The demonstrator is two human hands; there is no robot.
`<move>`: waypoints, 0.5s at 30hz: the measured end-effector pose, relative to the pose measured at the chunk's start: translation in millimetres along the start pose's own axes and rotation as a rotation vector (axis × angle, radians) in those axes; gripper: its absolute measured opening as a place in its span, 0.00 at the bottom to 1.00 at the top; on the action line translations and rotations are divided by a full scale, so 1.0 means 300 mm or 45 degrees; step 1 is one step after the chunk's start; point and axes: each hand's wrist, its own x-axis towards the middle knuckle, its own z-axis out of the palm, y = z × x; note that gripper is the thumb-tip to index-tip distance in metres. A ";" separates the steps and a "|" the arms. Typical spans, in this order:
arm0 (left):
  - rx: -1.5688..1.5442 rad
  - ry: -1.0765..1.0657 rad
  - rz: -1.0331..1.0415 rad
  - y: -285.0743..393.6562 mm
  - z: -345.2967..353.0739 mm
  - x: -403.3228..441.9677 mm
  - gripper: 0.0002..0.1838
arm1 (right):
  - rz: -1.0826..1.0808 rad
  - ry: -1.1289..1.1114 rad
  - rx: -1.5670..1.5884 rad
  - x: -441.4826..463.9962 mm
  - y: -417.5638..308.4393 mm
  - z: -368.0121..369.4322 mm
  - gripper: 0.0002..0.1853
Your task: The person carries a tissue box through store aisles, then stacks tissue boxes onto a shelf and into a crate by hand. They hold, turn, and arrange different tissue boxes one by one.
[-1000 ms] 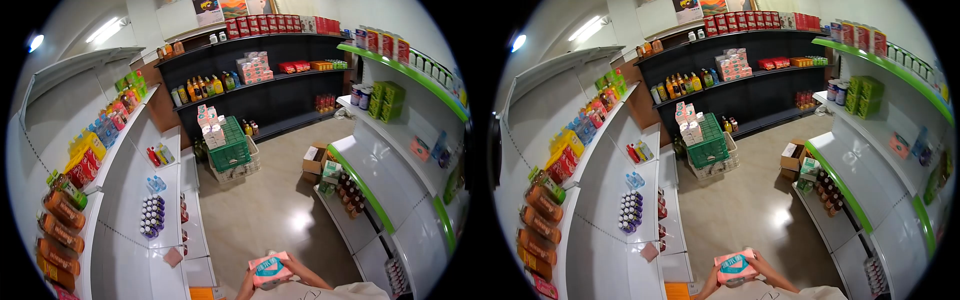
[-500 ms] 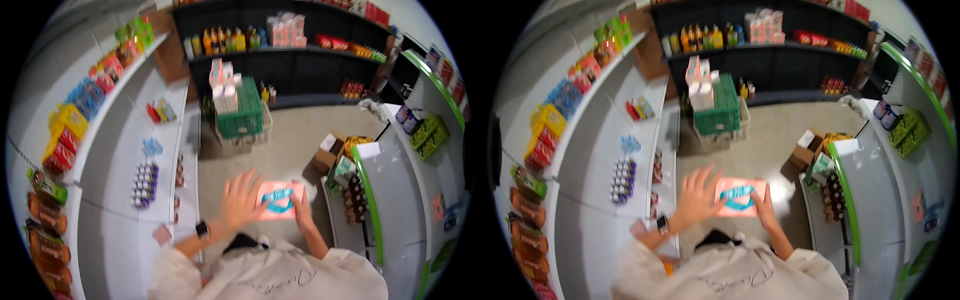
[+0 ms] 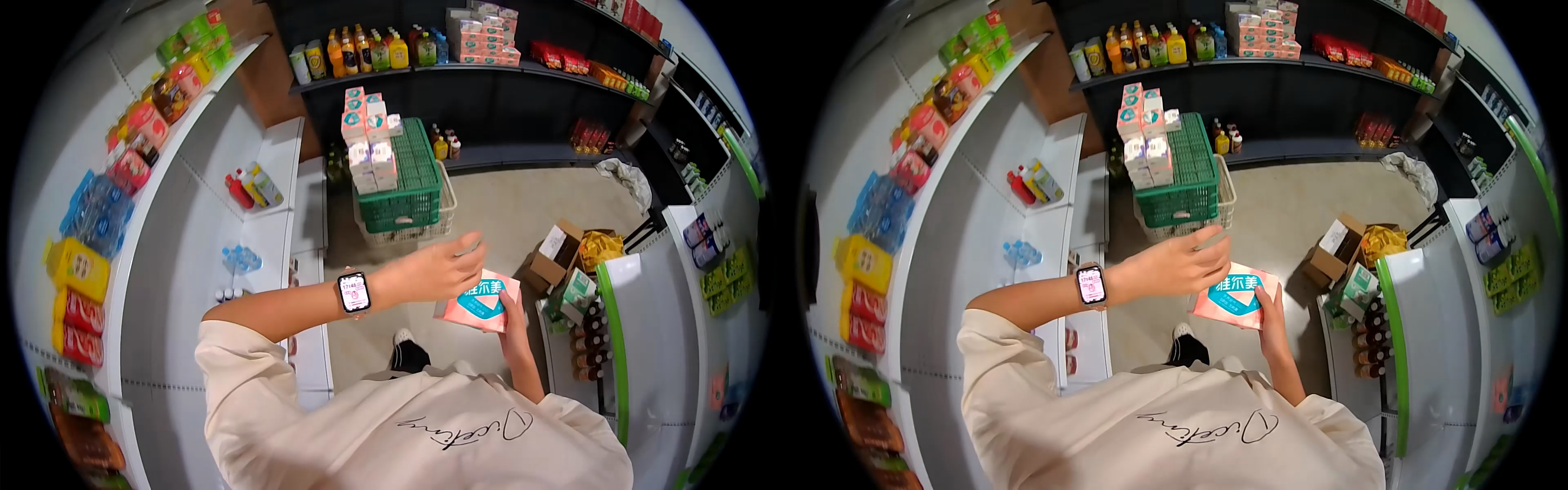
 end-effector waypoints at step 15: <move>-2.350 -0.807 -1.180 -0.196 0.632 -0.433 0.35 | 0.013 -0.356 -0.393 0.701 0.023 0.305 0.31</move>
